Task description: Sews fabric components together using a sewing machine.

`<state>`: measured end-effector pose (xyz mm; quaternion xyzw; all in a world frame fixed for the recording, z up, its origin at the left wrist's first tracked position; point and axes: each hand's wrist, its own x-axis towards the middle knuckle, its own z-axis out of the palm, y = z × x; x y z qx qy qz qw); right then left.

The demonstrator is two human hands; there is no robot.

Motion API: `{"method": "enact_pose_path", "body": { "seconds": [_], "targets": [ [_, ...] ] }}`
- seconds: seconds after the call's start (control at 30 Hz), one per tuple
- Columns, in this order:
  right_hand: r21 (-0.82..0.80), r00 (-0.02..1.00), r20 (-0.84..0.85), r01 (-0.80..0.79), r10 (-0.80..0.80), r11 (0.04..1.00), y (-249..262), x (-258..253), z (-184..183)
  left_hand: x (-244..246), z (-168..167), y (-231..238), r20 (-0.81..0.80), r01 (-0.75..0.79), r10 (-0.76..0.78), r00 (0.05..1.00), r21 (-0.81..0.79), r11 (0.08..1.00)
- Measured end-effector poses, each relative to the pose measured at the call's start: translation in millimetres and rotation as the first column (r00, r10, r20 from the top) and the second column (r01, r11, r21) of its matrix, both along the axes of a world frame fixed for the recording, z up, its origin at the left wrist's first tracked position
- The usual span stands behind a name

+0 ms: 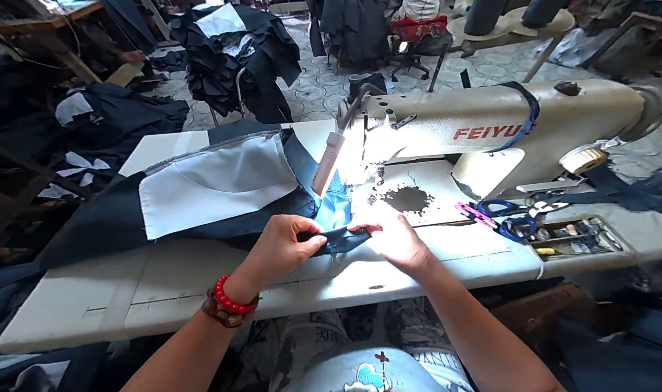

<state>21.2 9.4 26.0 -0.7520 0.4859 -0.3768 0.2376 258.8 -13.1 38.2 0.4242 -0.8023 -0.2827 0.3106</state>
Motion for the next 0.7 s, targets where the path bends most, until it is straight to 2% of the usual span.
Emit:
{"method": "enact_pose_path", "body": {
  "seconds": [0.1, 0.17, 0.27, 0.37, 0.47, 0.7],
  "targets": [
    [-0.185, 0.981, -0.070, 0.168, -0.183, 0.968, 5, 24, -7, -10, -8, 13, 0.045, -0.065, 0.079, 0.996, -0.255, 0.965],
    [-0.332, 0.953, -0.091, 0.243, -0.287, 0.911, 4, 41, -20, -23, -16, 24, 0.026, -0.153, 0.181, 0.983, -0.423, 0.893],
    [-0.383, 0.945, -0.051, 0.281, -0.323, 0.880, 6, 60, -33, -43, -30, 34, -0.041, -0.306, 0.344, 0.938, -0.564, 0.767],
    [-0.435, 0.926, 0.146, 0.375, -0.347, 0.819, 7, 67, -40, -53, -42, 35, -0.125, -0.413, 0.429, 0.894, -0.597, 0.688],
    [-0.394, 0.896, 0.300, 0.428, -0.327, 0.813, 14, 66, -44, -55, -49, 35, -0.154, -0.446, 0.449, 0.880, -0.591, 0.672],
    [-0.301, 0.858, 0.444, 0.413, -0.257, 0.859, 26, 69, -49, -58, -55, 35, -0.185, -0.463, 0.443, 0.877, -0.569, 0.680]
  ]
}}
